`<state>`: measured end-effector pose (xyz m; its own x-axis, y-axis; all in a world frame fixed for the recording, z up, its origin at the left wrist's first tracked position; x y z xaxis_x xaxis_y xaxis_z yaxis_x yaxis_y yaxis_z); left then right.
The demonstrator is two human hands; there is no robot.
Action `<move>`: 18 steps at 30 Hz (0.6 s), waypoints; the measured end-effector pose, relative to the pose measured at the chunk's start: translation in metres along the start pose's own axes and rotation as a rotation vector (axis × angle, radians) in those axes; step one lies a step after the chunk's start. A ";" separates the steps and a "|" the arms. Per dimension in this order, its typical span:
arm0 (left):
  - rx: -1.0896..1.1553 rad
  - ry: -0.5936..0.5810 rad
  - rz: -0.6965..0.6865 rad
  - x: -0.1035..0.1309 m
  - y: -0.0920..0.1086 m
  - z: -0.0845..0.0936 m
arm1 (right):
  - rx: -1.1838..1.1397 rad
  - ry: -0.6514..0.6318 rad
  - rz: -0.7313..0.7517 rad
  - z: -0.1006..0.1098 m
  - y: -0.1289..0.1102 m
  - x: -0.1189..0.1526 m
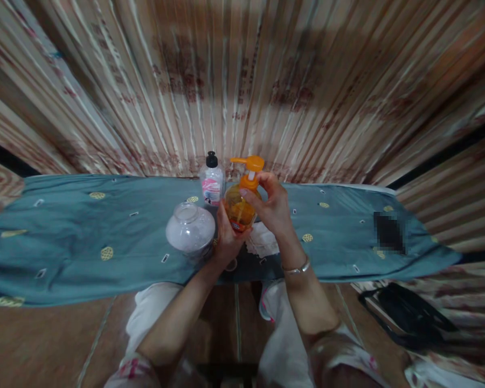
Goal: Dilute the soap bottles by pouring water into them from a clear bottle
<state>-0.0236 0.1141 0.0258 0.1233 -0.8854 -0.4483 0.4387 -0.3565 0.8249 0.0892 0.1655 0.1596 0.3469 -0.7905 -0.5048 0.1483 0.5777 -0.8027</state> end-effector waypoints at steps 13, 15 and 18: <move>-0.003 -0.005 0.004 0.000 0.001 0.000 | -0.018 0.047 -0.057 0.000 -0.007 0.001; 0.001 -0.010 -0.002 0.000 0.001 0.001 | -0.028 0.059 -0.041 0.000 -0.008 0.001; 0.001 -0.009 -0.015 -0.001 0.001 0.000 | -0.020 0.000 -0.002 0.003 -0.010 0.002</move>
<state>-0.0237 0.1144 0.0266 0.1088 -0.8826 -0.4573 0.4397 -0.3699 0.8185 0.0910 0.1590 0.1672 0.3463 -0.7915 -0.5036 0.1301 0.5721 -0.8098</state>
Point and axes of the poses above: each hand's wrist, its own x-axis away from the middle knuckle, its own z-axis out of the back of the hand, y = z × x, the point moved 1 cm from there along -x, towards the middle knuckle, and after that the axes turned 11 degrees about -y, right-handed, at the moved point
